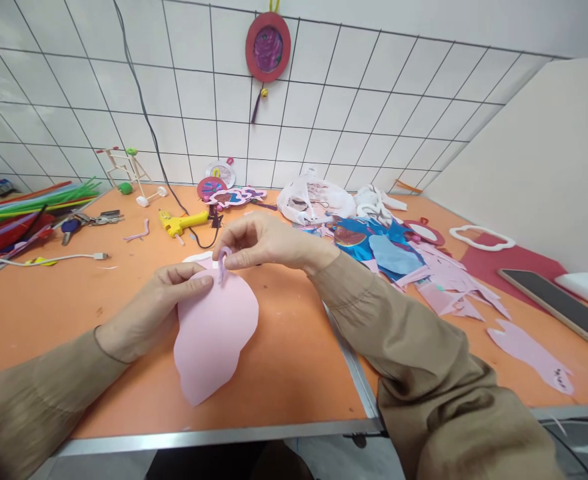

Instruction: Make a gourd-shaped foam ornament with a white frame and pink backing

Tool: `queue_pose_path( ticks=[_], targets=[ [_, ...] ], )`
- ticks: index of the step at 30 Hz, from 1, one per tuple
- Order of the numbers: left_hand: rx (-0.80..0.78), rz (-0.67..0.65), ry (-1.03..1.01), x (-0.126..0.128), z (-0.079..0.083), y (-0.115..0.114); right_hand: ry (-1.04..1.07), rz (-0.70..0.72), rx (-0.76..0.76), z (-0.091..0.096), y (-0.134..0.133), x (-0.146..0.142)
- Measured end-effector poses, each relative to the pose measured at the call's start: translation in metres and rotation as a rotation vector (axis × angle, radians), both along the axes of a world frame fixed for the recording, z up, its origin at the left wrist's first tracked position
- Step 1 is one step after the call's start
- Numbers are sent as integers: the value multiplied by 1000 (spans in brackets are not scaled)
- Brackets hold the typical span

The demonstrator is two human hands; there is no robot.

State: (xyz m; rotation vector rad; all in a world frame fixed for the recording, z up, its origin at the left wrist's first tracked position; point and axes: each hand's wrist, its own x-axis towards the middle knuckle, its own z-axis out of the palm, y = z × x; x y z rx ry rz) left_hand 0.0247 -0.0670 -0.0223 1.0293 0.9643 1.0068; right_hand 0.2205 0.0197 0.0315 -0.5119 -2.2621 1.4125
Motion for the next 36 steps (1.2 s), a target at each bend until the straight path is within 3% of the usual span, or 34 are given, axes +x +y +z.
queue_pose_path(
  ticks=[10, 27, 36],
  targets=[
    [-8, 4, -7, 3, 4, -1, -8, -35, -166, -13, 5, -5],
    [-43, -72, -123, 3, 3, -2, -62, -79, -89, -15, 7, -5],
    [5, 16, -18, 4, 6, -3, -30, -91, -67, -10, 0, -8]
  ],
)
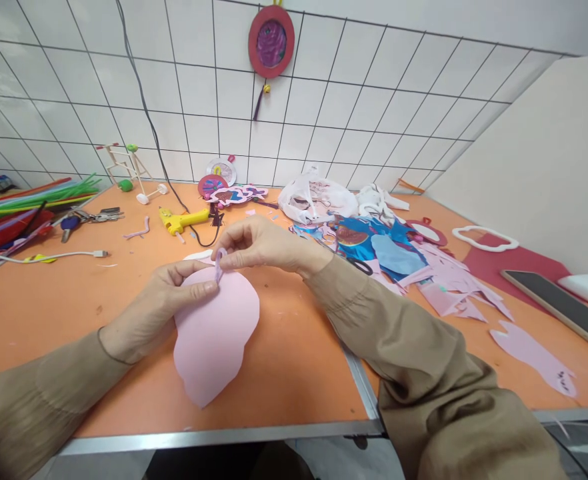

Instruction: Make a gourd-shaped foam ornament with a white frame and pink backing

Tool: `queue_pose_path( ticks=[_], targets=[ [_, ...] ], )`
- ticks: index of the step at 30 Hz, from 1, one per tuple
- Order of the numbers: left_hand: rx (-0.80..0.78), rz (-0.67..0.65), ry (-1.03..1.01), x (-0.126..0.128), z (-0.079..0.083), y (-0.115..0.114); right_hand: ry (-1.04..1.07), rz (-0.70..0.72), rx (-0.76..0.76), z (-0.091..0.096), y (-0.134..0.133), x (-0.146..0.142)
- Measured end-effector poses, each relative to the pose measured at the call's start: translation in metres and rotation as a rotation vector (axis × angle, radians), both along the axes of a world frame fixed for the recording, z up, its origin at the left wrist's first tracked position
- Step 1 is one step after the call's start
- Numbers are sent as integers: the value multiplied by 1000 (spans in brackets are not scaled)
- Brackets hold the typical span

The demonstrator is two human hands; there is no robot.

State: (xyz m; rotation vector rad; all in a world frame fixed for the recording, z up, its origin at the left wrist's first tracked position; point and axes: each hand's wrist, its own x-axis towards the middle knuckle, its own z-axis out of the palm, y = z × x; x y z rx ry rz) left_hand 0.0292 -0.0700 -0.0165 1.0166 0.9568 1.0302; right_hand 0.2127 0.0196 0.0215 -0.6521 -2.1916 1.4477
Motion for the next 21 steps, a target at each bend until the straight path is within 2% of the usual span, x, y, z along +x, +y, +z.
queue_pose_path(
  ticks=[5, 13, 21],
  targets=[
    [-22, 3, -4, 1, 2, -1, -19, 0, 11, 2, -1, 0],
    [-27, -16, -51, 0, -3, 1, -59, -8, 50, 4, -1, 2],
    [-35, -8, -34, 1, -3, 0, -36, -5, -27, 1, -3, -1]
  ],
)
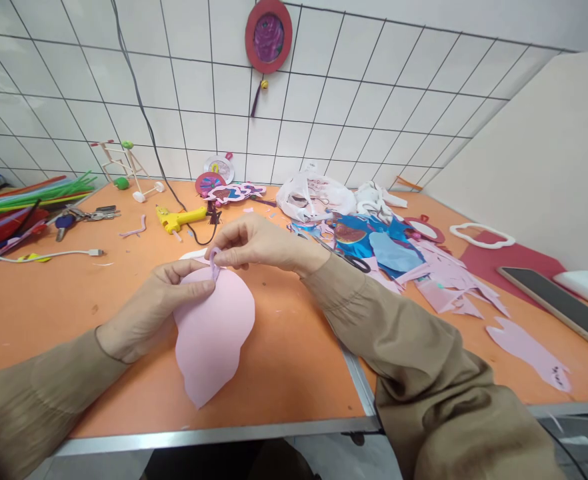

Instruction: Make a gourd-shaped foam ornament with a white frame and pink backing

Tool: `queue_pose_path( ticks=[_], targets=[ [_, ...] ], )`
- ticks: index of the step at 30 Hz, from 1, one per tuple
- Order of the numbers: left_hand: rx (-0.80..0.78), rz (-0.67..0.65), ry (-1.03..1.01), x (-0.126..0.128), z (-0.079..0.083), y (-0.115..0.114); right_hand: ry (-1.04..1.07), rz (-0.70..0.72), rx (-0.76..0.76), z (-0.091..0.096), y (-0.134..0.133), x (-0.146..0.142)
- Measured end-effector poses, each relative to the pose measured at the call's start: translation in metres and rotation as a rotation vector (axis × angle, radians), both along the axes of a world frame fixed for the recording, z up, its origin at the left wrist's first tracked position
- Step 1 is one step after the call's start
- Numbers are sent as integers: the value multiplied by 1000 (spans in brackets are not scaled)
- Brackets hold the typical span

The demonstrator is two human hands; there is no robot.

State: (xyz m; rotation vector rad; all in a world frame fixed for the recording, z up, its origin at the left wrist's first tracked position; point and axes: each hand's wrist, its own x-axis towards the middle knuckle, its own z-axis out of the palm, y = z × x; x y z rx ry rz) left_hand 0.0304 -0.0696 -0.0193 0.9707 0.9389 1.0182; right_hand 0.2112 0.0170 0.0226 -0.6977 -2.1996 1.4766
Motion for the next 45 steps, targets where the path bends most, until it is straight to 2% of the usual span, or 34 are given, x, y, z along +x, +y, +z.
queue_pose_path(
  ticks=[8, 15, 27, 34, 45],
  targets=[
    [13, 104, 38, 2, 2, -1, -10, -122, 1, -1, -7, -6],
    [88, 205, 130, 3, 0, 0, -68, -138, 9, 1, -12, -8],
    [120, 190, 158, 1, 0, 2, -40, -187, 126, -3, -15, -13],
    [130, 189, 173, 0, -1, 2, -51, -174, 128, -7, -14, -13],
    [205, 243, 305, -2, -1, 2, -56, -163, 144, -22, -11, -16]
  ],
)
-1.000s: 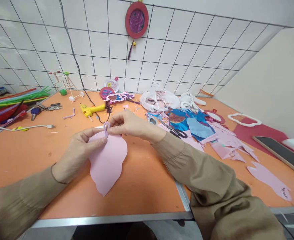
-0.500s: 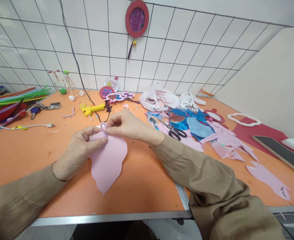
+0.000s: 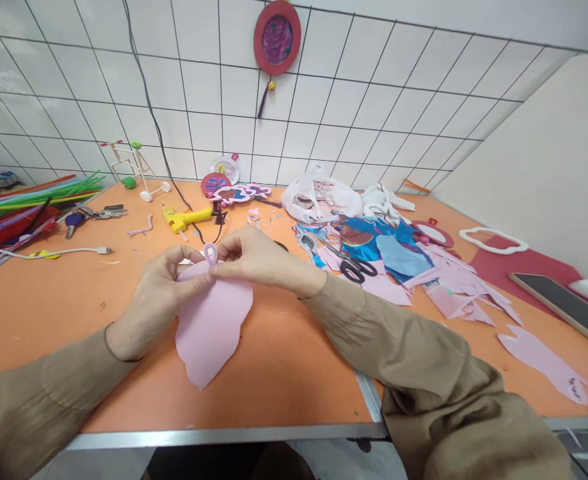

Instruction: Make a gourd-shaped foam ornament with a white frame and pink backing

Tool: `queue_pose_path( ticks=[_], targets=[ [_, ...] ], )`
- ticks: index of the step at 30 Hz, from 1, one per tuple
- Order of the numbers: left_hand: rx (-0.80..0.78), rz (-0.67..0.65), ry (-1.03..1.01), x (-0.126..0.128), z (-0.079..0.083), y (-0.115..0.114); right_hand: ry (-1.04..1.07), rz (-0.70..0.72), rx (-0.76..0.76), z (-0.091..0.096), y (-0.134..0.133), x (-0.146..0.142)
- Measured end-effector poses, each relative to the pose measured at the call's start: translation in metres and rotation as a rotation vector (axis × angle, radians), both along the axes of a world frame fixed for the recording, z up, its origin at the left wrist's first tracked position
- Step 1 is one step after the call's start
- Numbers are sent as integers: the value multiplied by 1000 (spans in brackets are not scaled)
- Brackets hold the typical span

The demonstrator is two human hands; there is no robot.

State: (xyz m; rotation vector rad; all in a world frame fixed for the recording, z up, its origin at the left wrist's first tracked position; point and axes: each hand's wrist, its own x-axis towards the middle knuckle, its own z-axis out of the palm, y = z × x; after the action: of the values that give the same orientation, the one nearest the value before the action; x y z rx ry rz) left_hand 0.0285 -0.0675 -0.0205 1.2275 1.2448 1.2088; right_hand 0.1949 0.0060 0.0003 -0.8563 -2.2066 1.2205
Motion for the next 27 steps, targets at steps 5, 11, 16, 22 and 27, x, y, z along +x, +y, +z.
queue_pose_path(
  ticks=[5, 11, 16, 22, 27],
  targets=[
    [-10, -1, -36, -1, 0, 0, 31, 10, 8, 0, -2, -1],
    [-105, -106, -165, 0, 1, 0, 95, -35, -31, 1, -5, -3],
    [-112, -91, -234, 0, 0, 1, 119, -67, -62, 2, -8, -4],
    [-125, -72, -233, -1, 1, 0, 165, -40, -113, -1, -7, -4],
    [-135, -75, -207, 0, 4, -2, 170, 44, -153, -3, -1, 1]
  ],
)
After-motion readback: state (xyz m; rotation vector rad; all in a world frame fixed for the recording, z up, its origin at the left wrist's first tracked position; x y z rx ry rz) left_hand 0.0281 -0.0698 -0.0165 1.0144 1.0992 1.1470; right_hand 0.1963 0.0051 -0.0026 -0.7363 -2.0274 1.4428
